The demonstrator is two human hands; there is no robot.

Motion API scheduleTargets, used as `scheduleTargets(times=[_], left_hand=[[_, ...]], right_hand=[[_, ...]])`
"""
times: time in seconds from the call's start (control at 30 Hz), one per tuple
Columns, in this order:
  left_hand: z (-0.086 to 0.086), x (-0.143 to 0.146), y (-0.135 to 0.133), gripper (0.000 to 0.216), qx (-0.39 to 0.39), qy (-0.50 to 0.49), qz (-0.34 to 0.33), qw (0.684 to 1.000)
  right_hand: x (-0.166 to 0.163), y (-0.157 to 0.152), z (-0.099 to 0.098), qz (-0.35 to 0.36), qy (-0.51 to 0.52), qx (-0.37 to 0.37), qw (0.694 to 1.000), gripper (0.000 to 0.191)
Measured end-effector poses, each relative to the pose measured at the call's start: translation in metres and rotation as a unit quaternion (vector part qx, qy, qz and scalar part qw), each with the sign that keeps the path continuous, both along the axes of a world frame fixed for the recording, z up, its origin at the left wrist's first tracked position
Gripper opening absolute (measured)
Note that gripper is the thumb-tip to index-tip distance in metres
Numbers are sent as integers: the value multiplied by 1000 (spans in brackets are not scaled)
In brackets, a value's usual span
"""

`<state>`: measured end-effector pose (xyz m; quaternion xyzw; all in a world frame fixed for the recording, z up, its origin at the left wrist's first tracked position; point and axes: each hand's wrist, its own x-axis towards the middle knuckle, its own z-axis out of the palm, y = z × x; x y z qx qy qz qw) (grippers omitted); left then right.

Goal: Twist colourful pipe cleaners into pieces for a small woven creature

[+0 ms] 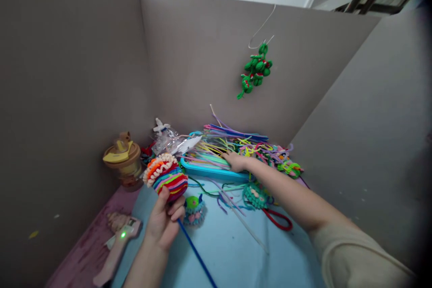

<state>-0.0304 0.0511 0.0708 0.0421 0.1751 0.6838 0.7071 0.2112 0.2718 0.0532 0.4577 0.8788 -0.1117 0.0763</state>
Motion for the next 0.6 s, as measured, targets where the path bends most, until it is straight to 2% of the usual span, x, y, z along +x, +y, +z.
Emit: scheduleTargets(times=[0.07, 0.13, 0.2, 0.27, 0.33, 0.5, 0.6], left_hand=[[0, 1, -1, 13, 0, -4, -6, 1000], [0, 3, -1, 13, -3, -3, -11, 1000], [0, 3, -1, 12, -7, 1, -13, 1000], [0, 3, -1, 11, -8, 4, -12, 1000], [0, 2, -1, 13, -6, 5, -8, 1000], [1, 1, -1, 14, -5, -1, -8, 1000], [2, 3, -2, 12, -9, -4, -15, 1000]], right_hand=[[-6, -1, -7, 30, 17, 49, 998, 74], [-12, -1, -13, 46, 19, 74, 996, 58], [-14, 0, -14, 34, 9, 74, 997, 39], [-11, 2, -7, 11, 24, 76, 997, 30], [-2, 5, 7, -10, 65, 78, 995, 30], [29, 9, 49, -50, 167, 29, 984, 38], [30, 6, 55, -20, 193, 12, 981, 47]])
